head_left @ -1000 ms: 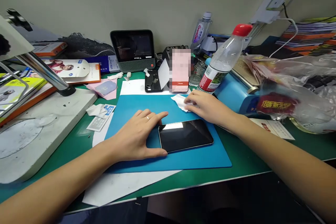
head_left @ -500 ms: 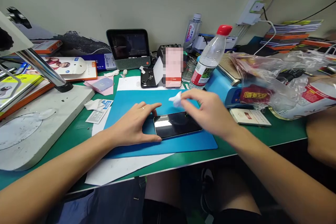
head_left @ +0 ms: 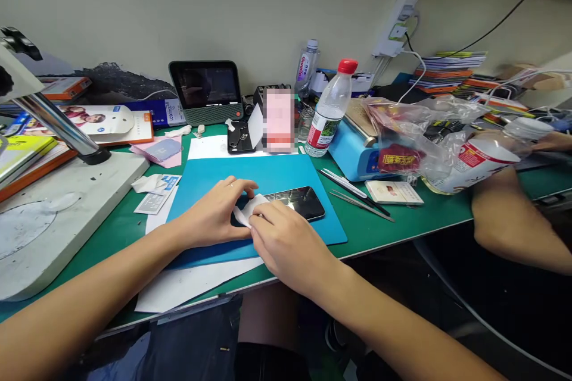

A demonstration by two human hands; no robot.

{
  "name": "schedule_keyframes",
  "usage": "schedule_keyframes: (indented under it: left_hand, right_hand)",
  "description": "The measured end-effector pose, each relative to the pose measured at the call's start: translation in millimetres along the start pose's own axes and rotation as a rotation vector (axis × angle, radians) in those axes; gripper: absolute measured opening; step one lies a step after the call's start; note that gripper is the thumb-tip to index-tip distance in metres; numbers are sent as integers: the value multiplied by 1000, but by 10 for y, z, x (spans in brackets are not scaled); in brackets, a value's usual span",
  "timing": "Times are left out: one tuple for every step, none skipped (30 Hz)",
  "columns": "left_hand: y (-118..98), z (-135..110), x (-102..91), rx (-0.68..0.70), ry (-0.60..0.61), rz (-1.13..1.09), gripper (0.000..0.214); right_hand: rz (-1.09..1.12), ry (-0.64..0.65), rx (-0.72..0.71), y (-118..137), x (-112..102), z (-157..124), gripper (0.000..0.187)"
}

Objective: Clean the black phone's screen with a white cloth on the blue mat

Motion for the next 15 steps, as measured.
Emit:
schedule_keyframes:
  left_hand:
    - [4,-1,4,-1,-1,-2,58]
    - [6,-1,6,-3,-2,-6,58]
    - [6,0,7,-7,-1,-12,58]
    - [5,1,6,-14,-1,-17,57]
    - [3,4,5,-20,1,-23,58]
    - [1,7,2,-24,1,-27,59]
    - [-1,10,0,-27,1,-29,60]
    - [-1,12,-2,-30,3,-30,62]
    - [0,14,-4,-33,6,-29,64]
    - [2,15,-5,-37,10,-28,65]
    - [6,14,-7,-42,15,-28,67]
    - [9,13,-8,-50,20,-27,68]
    - [12,12,-11,-58,25,-27,69]
    - [13,11,-14,-64,29,-28,70]
    - [12,11,-18,-69,33,-27,71]
  right_hand:
    - [-23,16,6,4,19,10,24]
    - [-35,29,11,6,37,12,23]
    - [-35,41,16,4,53,7,21]
    - [-28,47,21,0,66,-2,19]
    - [-20,50,26,-9,73,-15,19]
    - [-14,50,32,-24,75,-28,20]
    - [-9,49,43,-44,70,-43,21]
    - [-8,47,58,-73,60,-57,23]
    - [-9,43,76,-108,44,-73,23]
    - [-12,37,96,-150,24,-91,24]
    - [-15,30,115,-196,0,-111,25]
    - [-18,21,130,-246,-27,-135,26]
    - [-22,9,144,-298,-56,-162,27]
    - [-26,-3,156,-351,-86,-192,28]
    - [-29,-16,169,-402,-115,-225,29]
Point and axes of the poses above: each hand's wrist, its own z-axis towards the middle knuckle, its own x-axis out of the palm, y = z × x, the point moved 1 cm from there along z, towards the middle knuckle, and after that the axes turned 12 degrees about -y, right-handed, at the moved point
